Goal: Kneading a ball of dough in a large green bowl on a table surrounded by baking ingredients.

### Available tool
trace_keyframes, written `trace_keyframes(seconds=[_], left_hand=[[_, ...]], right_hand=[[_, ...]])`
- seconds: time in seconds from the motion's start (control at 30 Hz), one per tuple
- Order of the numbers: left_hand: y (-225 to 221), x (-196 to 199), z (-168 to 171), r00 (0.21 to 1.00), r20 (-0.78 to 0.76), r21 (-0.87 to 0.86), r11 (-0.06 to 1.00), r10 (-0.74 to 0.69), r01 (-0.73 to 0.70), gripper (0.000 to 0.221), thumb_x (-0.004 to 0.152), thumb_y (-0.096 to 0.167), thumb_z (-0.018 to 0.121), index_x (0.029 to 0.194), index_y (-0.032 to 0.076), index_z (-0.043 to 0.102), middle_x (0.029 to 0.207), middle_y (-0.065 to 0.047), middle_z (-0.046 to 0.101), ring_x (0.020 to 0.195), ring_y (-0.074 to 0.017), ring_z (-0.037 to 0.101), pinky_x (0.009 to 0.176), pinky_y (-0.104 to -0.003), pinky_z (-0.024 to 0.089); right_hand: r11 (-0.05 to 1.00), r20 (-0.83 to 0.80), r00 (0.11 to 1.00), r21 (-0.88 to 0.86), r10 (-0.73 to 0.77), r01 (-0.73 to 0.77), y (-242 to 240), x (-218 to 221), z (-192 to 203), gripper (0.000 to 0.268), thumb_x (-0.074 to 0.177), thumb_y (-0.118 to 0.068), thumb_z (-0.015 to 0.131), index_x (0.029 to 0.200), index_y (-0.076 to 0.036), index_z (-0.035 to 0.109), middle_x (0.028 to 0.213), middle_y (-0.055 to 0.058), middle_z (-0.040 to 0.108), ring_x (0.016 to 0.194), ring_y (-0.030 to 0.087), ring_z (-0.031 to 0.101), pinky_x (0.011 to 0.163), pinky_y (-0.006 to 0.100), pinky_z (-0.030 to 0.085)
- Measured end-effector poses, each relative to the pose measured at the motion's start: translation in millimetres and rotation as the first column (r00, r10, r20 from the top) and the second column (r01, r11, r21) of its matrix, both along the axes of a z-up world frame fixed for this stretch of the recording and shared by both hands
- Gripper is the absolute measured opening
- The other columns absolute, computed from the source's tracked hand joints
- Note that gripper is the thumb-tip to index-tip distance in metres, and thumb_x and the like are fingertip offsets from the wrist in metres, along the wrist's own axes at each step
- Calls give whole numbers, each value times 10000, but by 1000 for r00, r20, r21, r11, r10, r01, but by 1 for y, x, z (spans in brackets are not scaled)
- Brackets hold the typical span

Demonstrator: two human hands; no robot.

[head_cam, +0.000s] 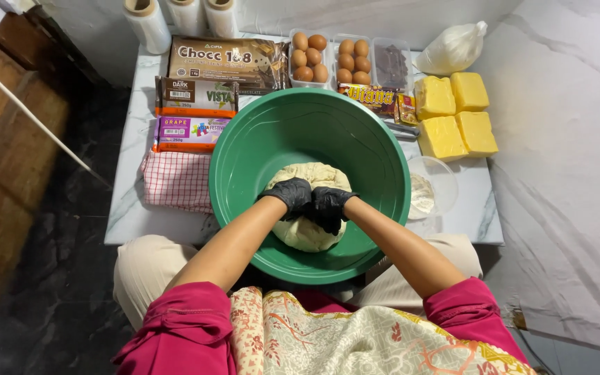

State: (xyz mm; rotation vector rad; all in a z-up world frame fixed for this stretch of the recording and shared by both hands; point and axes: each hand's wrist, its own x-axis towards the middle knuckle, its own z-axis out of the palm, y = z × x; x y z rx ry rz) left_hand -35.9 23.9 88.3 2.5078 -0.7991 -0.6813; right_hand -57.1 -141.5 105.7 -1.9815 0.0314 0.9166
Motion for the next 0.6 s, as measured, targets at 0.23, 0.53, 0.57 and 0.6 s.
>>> trace_keyframes(seconds=[0.23,0.53,0.57,0.6], left_hand=[[11,26,1,847,-517,-118,969,125,-215,192,690,229,624,622,50,634,575,-126,627,515,-222,635,506,-272,538],[25,24,-36,983,-172,123,991,67,-46,549,562,499,712,820,24,617,856,-170,639,916,-316,587,782,-366,492],[24,21,-37,991,-121,126,991,63,-48,563,596,508,679,862,17,605,905,-179,626,949,-317,573,803,-375,485],[25,17,-38,996,-69,131,990,61,-52,579,630,516,646,903,10,592,955,-188,613,982,-319,560,825,-383,477]], right_hand=[[992,-61,995,97,-81,87,-12,2,7,221,717,-135,649,840,46,622,644,212,622,542,270,637,522,336,534],[911,237,958,-337,-163,239,-72,65,-62,249,746,-281,594,869,-74,661,815,157,644,803,288,616,682,324,487],[918,264,950,-310,-168,248,-75,70,-78,235,735,-294,601,829,-87,661,750,127,633,738,251,613,634,307,487],[925,291,941,-280,-172,256,-77,75,-95,223,724,-307,608,789,-100,661,685,96,622,672,214,611,586,289,488]])
